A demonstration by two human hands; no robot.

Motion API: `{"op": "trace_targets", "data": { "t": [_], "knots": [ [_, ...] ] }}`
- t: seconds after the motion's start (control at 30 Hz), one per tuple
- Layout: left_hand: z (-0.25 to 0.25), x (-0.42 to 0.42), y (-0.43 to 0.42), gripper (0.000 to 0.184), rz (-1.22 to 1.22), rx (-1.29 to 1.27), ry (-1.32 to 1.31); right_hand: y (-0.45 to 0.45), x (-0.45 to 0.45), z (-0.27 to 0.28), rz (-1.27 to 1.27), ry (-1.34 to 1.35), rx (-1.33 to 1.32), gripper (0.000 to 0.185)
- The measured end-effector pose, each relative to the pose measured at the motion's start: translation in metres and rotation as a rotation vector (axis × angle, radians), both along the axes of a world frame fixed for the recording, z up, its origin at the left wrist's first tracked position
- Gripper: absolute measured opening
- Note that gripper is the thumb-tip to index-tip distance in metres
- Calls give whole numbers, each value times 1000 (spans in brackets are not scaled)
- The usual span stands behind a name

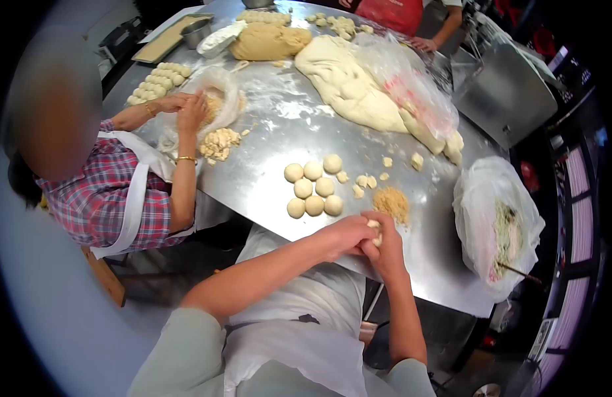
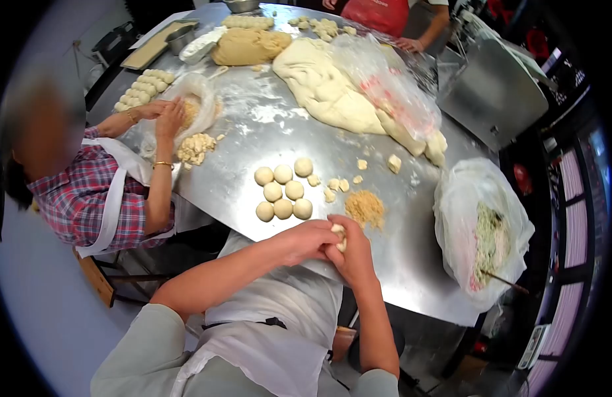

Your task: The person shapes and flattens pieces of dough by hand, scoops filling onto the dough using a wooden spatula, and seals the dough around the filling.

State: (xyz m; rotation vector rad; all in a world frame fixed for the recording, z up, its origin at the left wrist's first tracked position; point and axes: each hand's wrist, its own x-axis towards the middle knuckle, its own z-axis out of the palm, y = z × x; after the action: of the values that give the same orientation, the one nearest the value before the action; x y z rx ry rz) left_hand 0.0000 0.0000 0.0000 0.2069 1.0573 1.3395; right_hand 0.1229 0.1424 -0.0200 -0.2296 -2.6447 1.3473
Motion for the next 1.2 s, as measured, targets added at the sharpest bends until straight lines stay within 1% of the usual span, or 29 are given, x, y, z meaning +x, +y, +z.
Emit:
{"op": "trace_targets", "data": {
  "t": [0.07, 0.1, 0.17, 0.2, 0.27, 0.3, 0.33, 0.43, 0.47, 0.57, 0.6, 0.67, 0.77, 0.8, 0.83, 0.87, 0.9, 0.93, 0.97, 1.0, 1.03, 1.1, 1.13, 1.2],
  "knots": [
    [-5, 8, 7, 45, 39, 190, -394, 12, 15, 5, -46, 64, -195, 61],
    [10, -19, -53, 43, 90, 42, -345, -52, -17, -8, -16, 131, -415, 62],
    [2, -9, -40, 40, 141, 54, -406, -40, -13, -3, 37, 122, -534, 65],
    [0, -3, -35, 40, 156, 53, -422, -28, -11, 5, 102, 84, -257, 75],
    [-27, 0, -36, 41, 226, 85, -412, -28, -12, 0, 80, 59, -174, 83],
    [-32, 1, -36, 41, 261, 103, -402, -31, -15, -1, 70, 51, -132, 88],
    [-36, 1, -36, 41, 295, 141, -440, -40, -14, 5, -32, 25, -482, 90],
    [-47, 1, -31, 40, 333, 205, -377, -32, -12, 5, 15, 19, -99, 84],
    [-51, 3, -29, 36, 353, 162, -312, -36, -14, 3, -36, 28, -75, 76],
    [-40, 15, -16, 35, 456, 76, -199, -31, -19, -13, -58, 85, -3, 70],
    [-35, 16, -15, 32, 471, 73, -218, -30, -22, -10, -34, 115, 49, 68],
    [-33, 16, -23, 30, 406, 42, -191, -32, -23, -3, -6, 158, 140, 63],
    [-25, 0, -37, 26, 224, 44, -140, -29, -19, -6, 79, 209, 157, 57],
    [-17, -4, -41, 25, 184, 33, -119, -31, -18, -9, 71, 195, 109, 50],
    [-7, -5, -45, 26, 145, 17, -99, -38, -18, -9, 31, 185, -6, 48],
    [7, -6, -49, 33, 117, 6, -17, -46, -21, -7, -7, 177, -121, 46],
    [12, -8, -50, 36, 106, -5, 34, -54, -24, -4, -46, 169, -235, 44],
    [16, -10, -51, 40, 93, -18, 85, -62, -27, 2, -84, 170, -237, 40],
    [17, -10, -53, 43, 79, -29, 136, -64, -29, 1, -98, 191, -168, 37],
    [11, -11, -53, 52, 80, -10, 117, -63, -31, 0, -112, 212, -96, 34],
    [6, -9, -53, 51, 148, 37, 34, -62, -34, 0, -125, 236, -20, 31],
    [2, -2, -52, 49, 285, 126, -139, -61, -34, 5, -181, 266, 3, 24],
    [4, 3, -53, 49, 314, 165, -175, -62, -35, 7, -208, 284, 13, 22],
    [-4, 18, -50, 48, 368, 200, -170, -68, -36, 11, -295, 309, -174, 21]
  ]
}}
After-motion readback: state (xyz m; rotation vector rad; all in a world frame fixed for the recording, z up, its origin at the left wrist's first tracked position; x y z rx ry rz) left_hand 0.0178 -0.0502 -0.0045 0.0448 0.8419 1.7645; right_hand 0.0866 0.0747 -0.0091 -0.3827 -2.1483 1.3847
